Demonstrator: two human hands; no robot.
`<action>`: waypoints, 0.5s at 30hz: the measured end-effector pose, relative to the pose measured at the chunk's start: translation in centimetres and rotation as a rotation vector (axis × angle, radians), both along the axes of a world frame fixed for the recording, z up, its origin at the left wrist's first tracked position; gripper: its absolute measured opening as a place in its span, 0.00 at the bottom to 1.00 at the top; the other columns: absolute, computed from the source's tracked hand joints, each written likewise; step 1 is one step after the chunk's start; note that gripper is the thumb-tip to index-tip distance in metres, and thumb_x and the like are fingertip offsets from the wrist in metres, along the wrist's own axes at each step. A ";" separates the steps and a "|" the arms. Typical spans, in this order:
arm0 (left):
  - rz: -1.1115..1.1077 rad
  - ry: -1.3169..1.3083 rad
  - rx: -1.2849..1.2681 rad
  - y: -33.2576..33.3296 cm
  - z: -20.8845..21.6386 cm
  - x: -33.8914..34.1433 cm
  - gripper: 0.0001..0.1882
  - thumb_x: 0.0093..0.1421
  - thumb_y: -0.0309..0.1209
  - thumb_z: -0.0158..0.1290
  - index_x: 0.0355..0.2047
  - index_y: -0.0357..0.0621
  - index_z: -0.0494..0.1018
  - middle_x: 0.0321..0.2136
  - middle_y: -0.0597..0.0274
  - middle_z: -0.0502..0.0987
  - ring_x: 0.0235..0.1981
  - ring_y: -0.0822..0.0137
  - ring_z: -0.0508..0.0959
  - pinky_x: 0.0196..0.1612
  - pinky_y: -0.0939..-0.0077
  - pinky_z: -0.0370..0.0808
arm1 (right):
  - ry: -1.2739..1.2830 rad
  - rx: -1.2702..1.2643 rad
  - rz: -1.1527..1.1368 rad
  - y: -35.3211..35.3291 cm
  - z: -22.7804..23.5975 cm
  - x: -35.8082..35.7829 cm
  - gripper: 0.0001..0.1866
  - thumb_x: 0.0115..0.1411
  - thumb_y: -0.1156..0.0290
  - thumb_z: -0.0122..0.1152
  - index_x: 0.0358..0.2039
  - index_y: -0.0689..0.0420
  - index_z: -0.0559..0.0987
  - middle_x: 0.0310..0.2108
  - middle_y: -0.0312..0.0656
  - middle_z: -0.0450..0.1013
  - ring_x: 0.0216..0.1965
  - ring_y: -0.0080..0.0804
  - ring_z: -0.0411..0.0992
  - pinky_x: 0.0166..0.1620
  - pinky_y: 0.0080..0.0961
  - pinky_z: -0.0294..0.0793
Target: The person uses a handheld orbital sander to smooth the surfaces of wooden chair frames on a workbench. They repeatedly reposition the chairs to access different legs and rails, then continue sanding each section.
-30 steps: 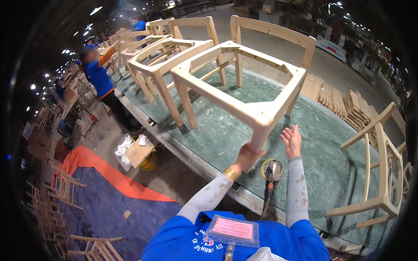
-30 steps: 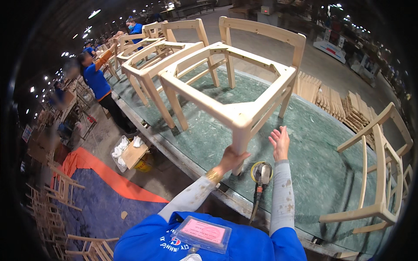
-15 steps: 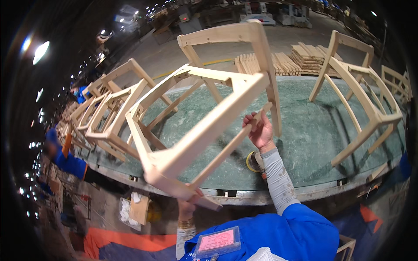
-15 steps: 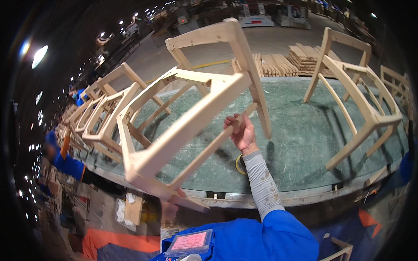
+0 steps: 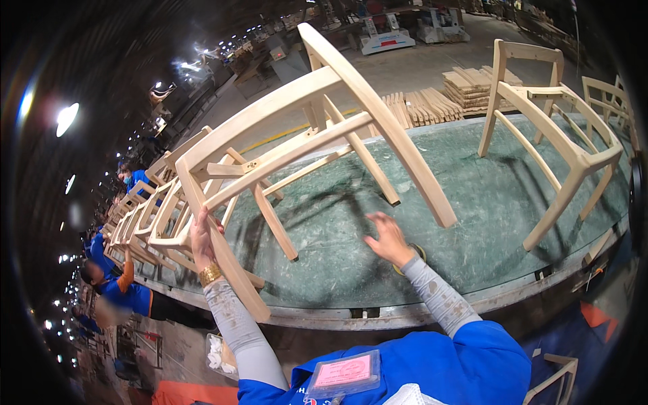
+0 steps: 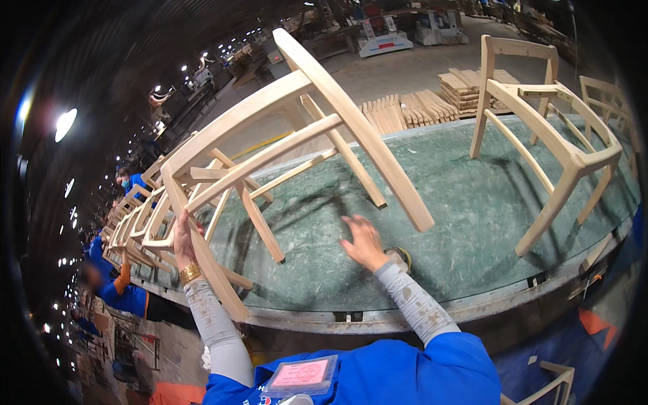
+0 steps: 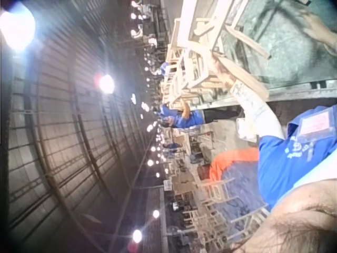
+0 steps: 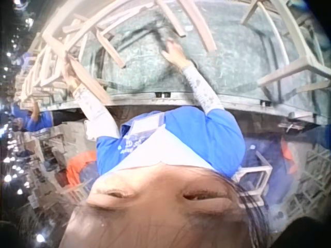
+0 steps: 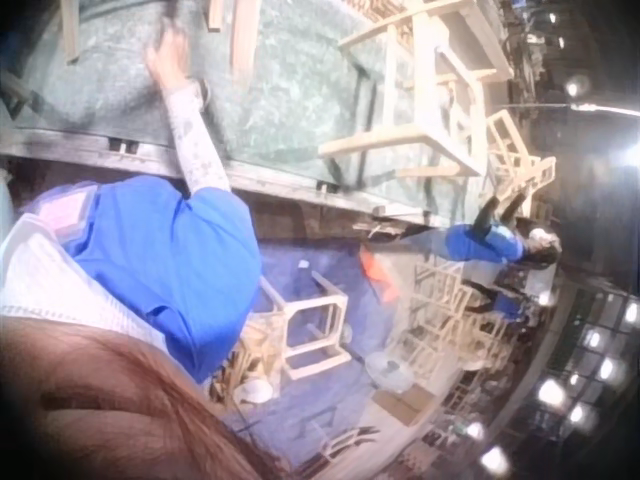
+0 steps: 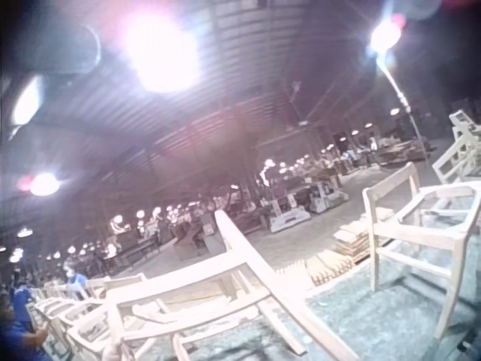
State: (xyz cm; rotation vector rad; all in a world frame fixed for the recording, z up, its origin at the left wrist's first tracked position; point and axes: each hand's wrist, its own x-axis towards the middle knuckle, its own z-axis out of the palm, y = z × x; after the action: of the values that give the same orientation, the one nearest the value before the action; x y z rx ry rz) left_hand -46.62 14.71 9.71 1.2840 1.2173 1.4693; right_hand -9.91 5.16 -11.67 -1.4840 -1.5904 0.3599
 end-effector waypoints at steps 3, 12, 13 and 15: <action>0.040 0.014 -0.059 1.6 0.6 0.0 0.22 0.56 0.48 0.57 0.38 0.44 0.66 0.17 0.63 0.70 0.12 0.74 0.72 0.14 0.85 0.69 | -0.312 -0.373 -0.233 -3.3 -5.9 0.6 0.34 0.48 0.64 0.65 0.56 0.48 0.64 0.59 0.53 0.55 0.60 0.57 0.52 0.54 0.52 0.60; 0.080 -0.070 -0.096 3.9 0.5 -0.2 0.20 0.55 0.47 0.58 0.37 0.47 0.67 0.19 0.64 0.70 0.13 0.75 0.72 0.15 0.87 0.71 | -0.317 -0.386 -0.369 -4.8 -13.5 2.8 0.27 0.50 0.73 0.57 0.52 0.42 0.66 0.46 0.51 0.63 0.42 0.53 0.69 0.40 0.41 0.71; 0.079 -0.064 -0.094 3.6 0.0 -0.9 0.21 0.55 0.48 0.58 0.36 0.47 0.67 0.19 0.64 0.70 0.13 0.75 0.72 0.15 0.87 0.71 | -0.301 -0.415 -0.348 -4.7 -13.2 2.8 0.26 0.50 0.73 0.57 0.51 0.42 0.67 0.44 0.50 0.64 0.41 0.52 0.69 0.39 0.41 0.72; 0.067 -0.057 -0.071 3.2 0.0 -1.5 0.21 0.54 0.49 0.59 0.36 0.48 0.67 0.19 0.64 0.70 0.13 0.75 0.72 0.15 0.87 0.71 | -0.279 -0.448 -0.322 -4.6 -12.7 3.1 0.28 0.48 0.73 0.60 0.51 0.43 0.67 0.42 0.51 0.65 0.40 0.52 0.70 0.38 0.41 0.73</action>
State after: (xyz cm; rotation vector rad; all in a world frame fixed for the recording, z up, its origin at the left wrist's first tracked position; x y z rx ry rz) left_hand -48.08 17.95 9.67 1.1563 1.2740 1.4872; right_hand -6.82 0.58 -24.35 -2.1809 -1.5057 0.3484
